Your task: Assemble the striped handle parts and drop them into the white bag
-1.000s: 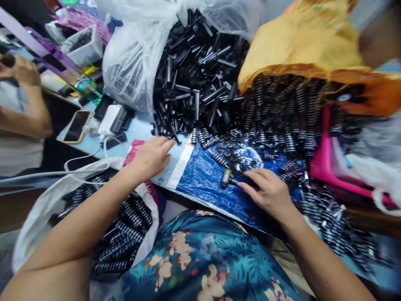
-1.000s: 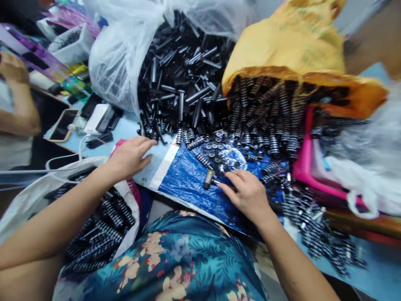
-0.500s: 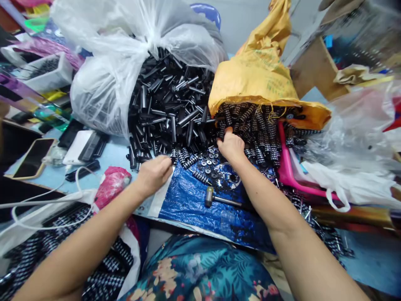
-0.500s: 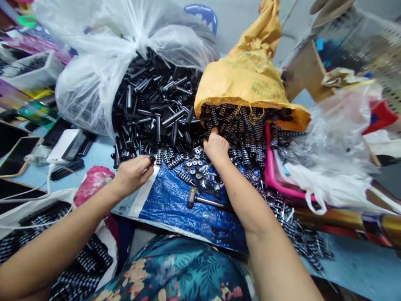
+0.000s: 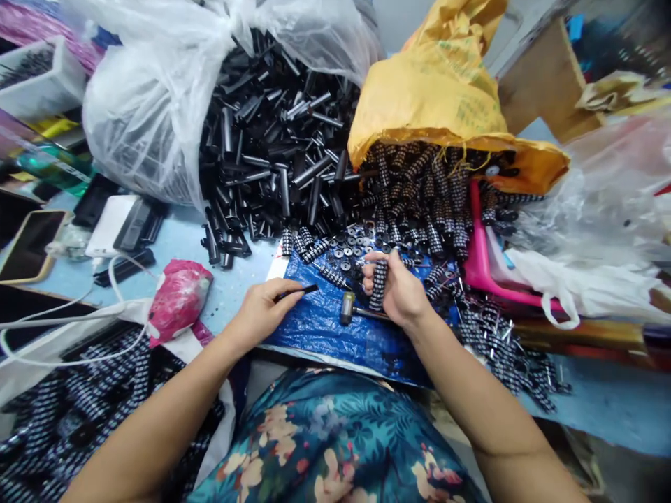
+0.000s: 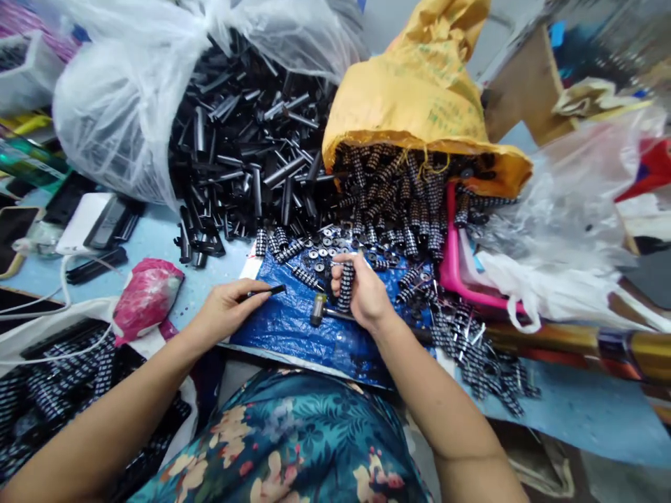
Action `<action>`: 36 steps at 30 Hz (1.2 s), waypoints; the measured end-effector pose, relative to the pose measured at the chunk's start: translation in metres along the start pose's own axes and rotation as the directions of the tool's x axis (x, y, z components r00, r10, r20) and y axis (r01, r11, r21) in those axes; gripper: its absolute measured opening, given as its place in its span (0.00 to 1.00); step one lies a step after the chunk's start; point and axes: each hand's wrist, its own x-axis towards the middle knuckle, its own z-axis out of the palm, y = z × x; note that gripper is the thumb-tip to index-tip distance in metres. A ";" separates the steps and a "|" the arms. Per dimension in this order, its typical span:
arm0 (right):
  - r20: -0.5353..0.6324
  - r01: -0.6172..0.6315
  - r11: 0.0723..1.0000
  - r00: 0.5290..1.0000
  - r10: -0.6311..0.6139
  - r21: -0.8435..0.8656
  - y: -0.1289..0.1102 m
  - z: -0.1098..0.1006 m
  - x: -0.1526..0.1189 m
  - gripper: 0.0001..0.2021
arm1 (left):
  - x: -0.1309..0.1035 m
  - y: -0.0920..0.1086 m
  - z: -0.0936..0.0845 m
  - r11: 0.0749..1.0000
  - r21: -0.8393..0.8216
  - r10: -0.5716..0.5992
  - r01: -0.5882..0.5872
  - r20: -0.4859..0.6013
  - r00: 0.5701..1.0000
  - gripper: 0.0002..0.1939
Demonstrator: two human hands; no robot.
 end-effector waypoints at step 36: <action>0.478 0.695 0.309 0.688 -0.545 -0.649 0.019 -0.001 -0.064 0.48 | -0.018 0.050 0.078 0.881 -0.460 -0.102 0.112 0.046 0.994 0.18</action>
